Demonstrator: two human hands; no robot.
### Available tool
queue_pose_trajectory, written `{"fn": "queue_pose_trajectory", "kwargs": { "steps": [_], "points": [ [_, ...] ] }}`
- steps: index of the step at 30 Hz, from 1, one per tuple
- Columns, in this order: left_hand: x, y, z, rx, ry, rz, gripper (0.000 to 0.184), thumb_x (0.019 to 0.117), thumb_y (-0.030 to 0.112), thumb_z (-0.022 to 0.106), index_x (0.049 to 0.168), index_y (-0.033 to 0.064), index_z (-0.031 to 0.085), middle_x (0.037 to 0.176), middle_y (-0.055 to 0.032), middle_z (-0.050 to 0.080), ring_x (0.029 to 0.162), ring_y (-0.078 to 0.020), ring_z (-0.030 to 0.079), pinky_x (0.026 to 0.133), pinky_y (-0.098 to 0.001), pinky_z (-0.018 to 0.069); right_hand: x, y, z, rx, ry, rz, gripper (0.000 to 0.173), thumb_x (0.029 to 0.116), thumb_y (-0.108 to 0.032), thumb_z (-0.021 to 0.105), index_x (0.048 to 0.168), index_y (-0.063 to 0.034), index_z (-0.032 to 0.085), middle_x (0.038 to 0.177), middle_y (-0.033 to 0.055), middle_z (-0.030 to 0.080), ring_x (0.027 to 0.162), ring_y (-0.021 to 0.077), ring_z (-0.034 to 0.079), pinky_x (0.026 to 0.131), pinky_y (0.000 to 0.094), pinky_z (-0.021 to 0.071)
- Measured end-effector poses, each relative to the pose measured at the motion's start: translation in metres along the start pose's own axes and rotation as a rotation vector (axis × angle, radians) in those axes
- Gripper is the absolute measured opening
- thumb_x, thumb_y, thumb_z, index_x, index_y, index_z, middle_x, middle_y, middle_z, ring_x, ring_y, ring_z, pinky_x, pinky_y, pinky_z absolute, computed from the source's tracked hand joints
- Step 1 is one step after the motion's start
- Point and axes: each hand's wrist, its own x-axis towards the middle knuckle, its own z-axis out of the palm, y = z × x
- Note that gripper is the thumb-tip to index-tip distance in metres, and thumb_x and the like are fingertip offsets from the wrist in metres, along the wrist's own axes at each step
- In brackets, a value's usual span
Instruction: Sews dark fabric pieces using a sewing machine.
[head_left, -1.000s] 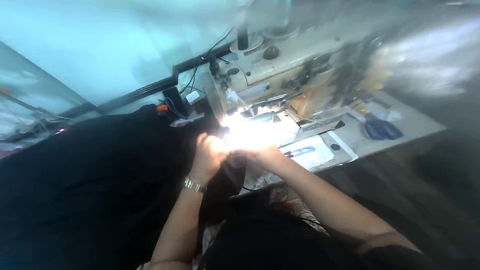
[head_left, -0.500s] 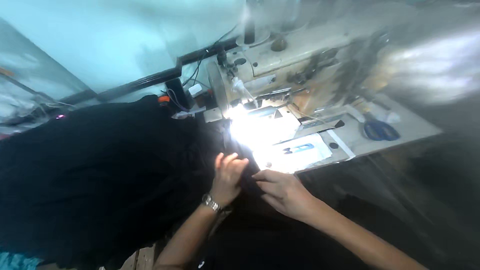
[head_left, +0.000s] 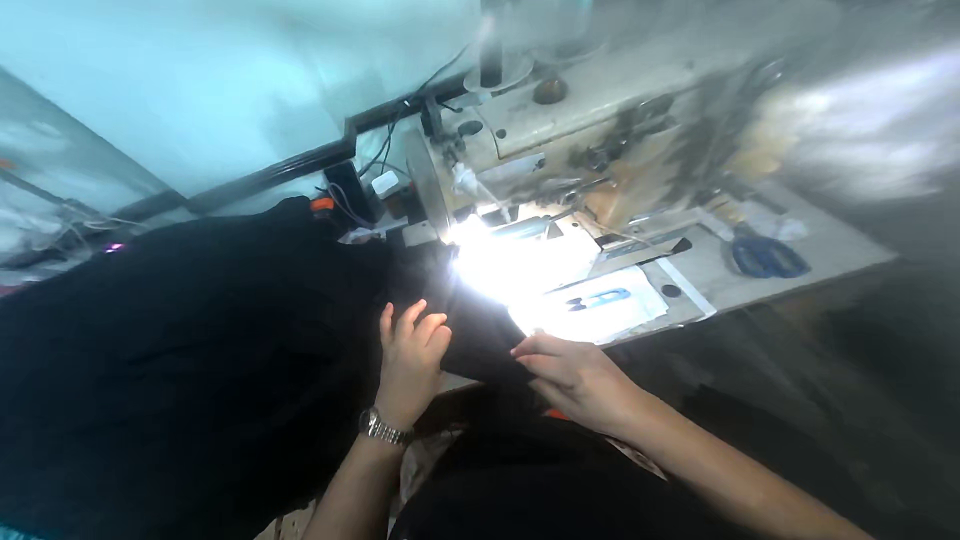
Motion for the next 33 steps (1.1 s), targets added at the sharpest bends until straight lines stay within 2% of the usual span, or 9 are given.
{"fn": "queue_pose_trajectory", "kwargs": {
  "steps": [8, 11, 14, 19, 21, 24, 27, 29, 33],
  "points": [
    [0.057, -0.041, 0.009, 0.038, -0.146, -0.055, 0.021, 0.0784, 0.002, 0.078, 0.095, 0.0131, 0.073, 0.107, -0.002, 0.074, 0.124, -0.0257, 0.063, 0.117, -0.0681, 0.0285, 0.058, 0.019, 0.003, 0.006, -0.065, 0.127, 0.022, 0.1026, -0.025, 0.059, 0.097, -0.0083, 0.072, 0.102, 0.0067, 0.073, 0.089, 0.0199, 0.072, 0.077, 0.0419, 0.0601],
    [0.077, -0.058, 0.02, 0.047, -0.172, -0.076, 0.018, 0.0863, -0.001, 0.068, 0.098, 0.0113, 0.073, 0.108, -0.0061, 0.074, 0.117, -0.028, 0.066, 0.114, -0.0661, 0.0336, 0.074, 0.027, 0.008, -0.023, -0.037, 0.194, 0.025, 0.1032, -0.027, 0.058, 0.106, -0.0114, 0.077, 0.087, 0.0086, 0.074, 0.081, 0.024, 0.073, 0.072, 0.0484, 0.0592],
    [0.086, -0.072, 0.025, 0.063, -0.167, -0.092, 0.023, 0.0874, -0.005, 0.064, 0.103, 0.0097, 0.073, 0.109, -0.0097, 0.073, 0.117, -0.0333, 0.065, 0.11, -0.0667, 0.0374, 0.085, 0.034, 0.015, -0.043, -0.044, 0.314, 0.03, 0.1048, -0.028, 0.056, 0.119, -0.0143, 0.078, 0.092, 0.0111, 0.077, 0.086, 0.0288, 0.075, 0.077, 0.0539, 0.0579],
    [0.081, -0.058, -0.036, 0.163, -0.319, -0.154, 0.041, 0.0727, 0.044, 0.087, 0.098, 0.0142, 0.073, 0.126, -0.0074, 0.066, 0.14, -0.034, 0.047, 0.115, -0.0711, 0.0278, 0.092, 0.04, 0.017, -0.077, -0.091, 0.398, 0.029, 0.1046, -0.026, 0.055, 0.121, -0.0165, 0.077, 0.103, 0.0112, 0.077, 0.098, 0.0306, 0.074, 0.086, 0.0568, 0.0572],
    [0.063, -0.035, -0.062, -0.015, -0.242, -0.014, 0.037, 0.0781, 0.048, 0.082, 0.085, 0.0133, 0.072, 0.107, -0.0061, 0.071, 0.123, -0.0273, 0.06, 0.117, -0.0642, 0.0302, 0.092, 0.038, 0.015, -0.046, -0.123, 0.427, 0.031, 0.1056, -0.026, 0.053, 0.119, -0.0139, 0.077, 0.101, 0.0144, 0.077, 0.097, 0.0333, 0.073, 0.085, 0.0584, 0.0556],
    [0.035, 0.009, -0.073, -0.409, -0.215, 0.312, 0.042, 0.0971, 0.048, 0.067, 0.078, 0.0099, 0.065, 0.085, -0.0052, 0.068, 0.096, -0.0192, 0.068, 0.118, -0.052, 0.0352, 0.077, 0.044, 0.022, -0.114, 0.03, 0.133, 0.023, 0.1027, -0.023, 0.059, 0.11, -0.0167, 0.08, 0.109, 0.0055, 0.078, 0.098, 0.0241, 0.075, 0.083, 0.0485, 0.0613],
    [0.017, 0.031, -0.06, -0.625, -0.347, 0.398, 0.042, 0.1006, 0.039, 0.064, 0.073, 0.0073, 0.062, 0.079, -0.0064, 0.064, 0.087, -0.0198, 0.067, 0.102, -0.0388, 0.0501, 0.05, 0.025, 0.024, -0.154, 0.036, 0.017, 0.022, 0.0988, -0.014, 0.061, 0.112, -0.0166, 0.079, 0.12, 0.0069, 0.075, 0.098, 0.0235, 0.075, 0.079, 0.043, 0.0627],
    [0.016, 0.027, -0.043, -0.706, -0.465, 0.316, 0.046, 0.1037, 0.041, 0.058, 0.076, 0.0046, 0.064, 0.084, -0.0096, 0.064, 0.085, -0.0215, 0.065, 0.079, -0.0365, 0.0553, 0.027, 0.015, 0.028, -0.175, 0.013, -0.004, 0.02, 0.0995, -0.017, 0.062, 0.111, -0.0152, 0.079, 0.121, 0.0085, 0.074, 0.098, 0.024, 0.075, 0.077, 0.0414, 0.0628],
    [0.034, 0.007, -0.027, -0.349, -0.868, -0.11, 0.06, 0.1117, 0.041, 0.032, 0.102, -0.0025, 0.071, 0.129, -0.0193, 0.065, 0.12, -0.0303, 0.065, 0.102, -0.0469, 0.053, 0.009, 0.009, 0.026, -0.262, -0.006, -0.007, 0.025, 0.104, -0.027, 0.058, 0.113, -0.0138, 0.078, 0.126, 0.0071, 0.073, 0.106, 0.0232, 0.073, 0.086, 0.0409, 0.0611]
  ]
}}
